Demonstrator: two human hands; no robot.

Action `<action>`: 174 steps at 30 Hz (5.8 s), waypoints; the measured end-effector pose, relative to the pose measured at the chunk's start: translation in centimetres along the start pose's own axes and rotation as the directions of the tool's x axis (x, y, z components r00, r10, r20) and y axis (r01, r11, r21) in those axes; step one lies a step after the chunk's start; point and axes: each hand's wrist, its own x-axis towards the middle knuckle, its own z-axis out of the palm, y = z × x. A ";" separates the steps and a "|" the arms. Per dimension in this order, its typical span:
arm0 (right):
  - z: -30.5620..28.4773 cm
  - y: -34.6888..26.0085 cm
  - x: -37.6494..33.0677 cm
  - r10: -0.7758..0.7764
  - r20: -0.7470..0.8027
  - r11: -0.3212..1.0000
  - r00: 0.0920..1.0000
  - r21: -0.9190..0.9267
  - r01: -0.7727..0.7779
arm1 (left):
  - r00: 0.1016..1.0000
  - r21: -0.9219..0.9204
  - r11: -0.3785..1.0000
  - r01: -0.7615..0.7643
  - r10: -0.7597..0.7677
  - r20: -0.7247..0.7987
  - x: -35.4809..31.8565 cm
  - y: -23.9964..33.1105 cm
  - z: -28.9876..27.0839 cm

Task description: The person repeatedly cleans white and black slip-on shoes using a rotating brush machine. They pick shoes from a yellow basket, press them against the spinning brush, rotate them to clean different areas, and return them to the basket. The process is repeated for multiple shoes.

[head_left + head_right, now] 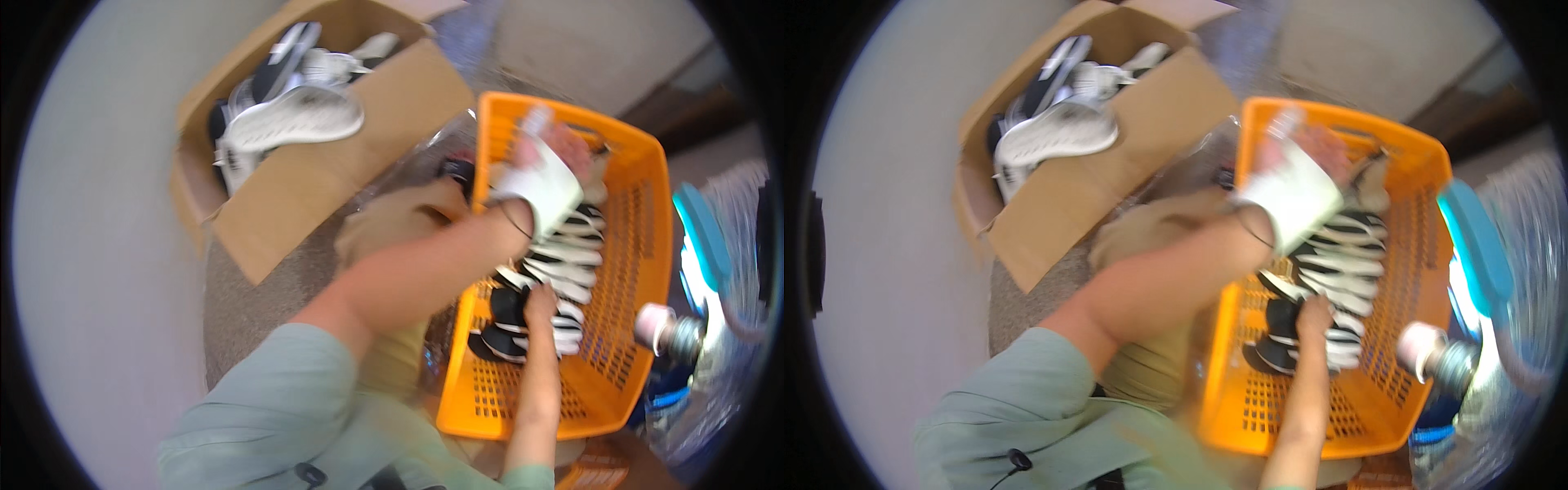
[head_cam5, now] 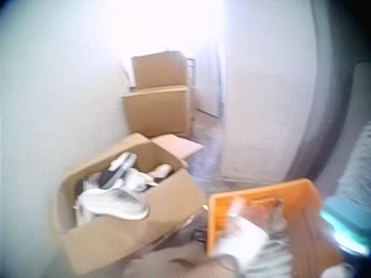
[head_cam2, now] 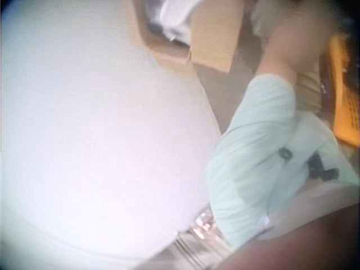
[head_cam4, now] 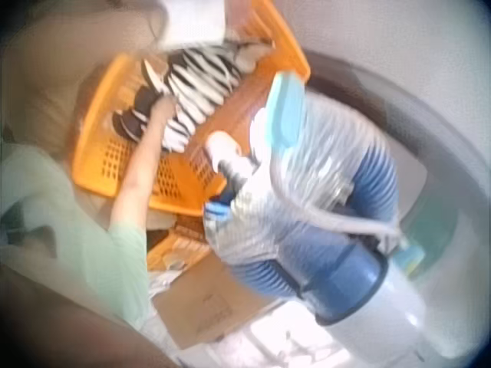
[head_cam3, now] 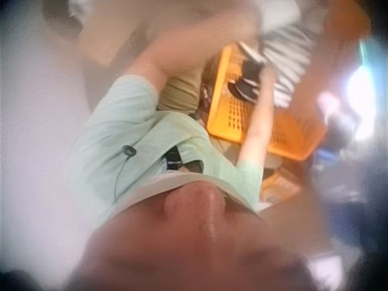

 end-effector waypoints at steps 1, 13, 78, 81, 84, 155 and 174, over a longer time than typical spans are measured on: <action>0.1 0.8 -0.4 -0.013 -0.015 1.000 1.000 0.003 0.013 | 0.997 0.050 0.998 0.024 -0.020 -0.078 0.4 -1.1 -0.3; -18.5 0.9 -11.7 0.171 -0.013 0.631 0.985 0.770 -0.100 | 0.873 0.875 -0.291 -0.386 -0.422 0.244 -6.3 -9.1 -13.4; -27.7 5.2 -20.6 0.205 -0.201 -0.274 0.958 0.928 0.253 | 0.633 0.725 0.616 0.308 -0.701 0.327 -9.4 -11.3 -2.5; -28.2 5.6 -20.7 0.218 -0.208 -0.238 0.953 0.936 0.259 | 0.552 0.297 0.621 0.726 -0.783 0.287 -7.7 -11.2 -4.4; -30.3 6.9 -19.6 0.201 -0.236 -0.115 0.951 0.958 0.262 | 0.650 0.577 0.676 0.458 -0.698 0.302 -7.3 -11.6 -5.0; -17.2 2.6 -28.2 0.750 -0.107 -0.283 0.652 0.840 0.464 | 0.808 0.575 0.793 0.200 -0.465 0.361 -11.1 -11.3 -3.0; -27.4 -2.5 -22.4 0.487 -0.168 -0.483 0.857 0.766 0.424 | 0.851 0.864 0.288 -0.413 -0.216 0.479 -7.9 -12.1 -2.4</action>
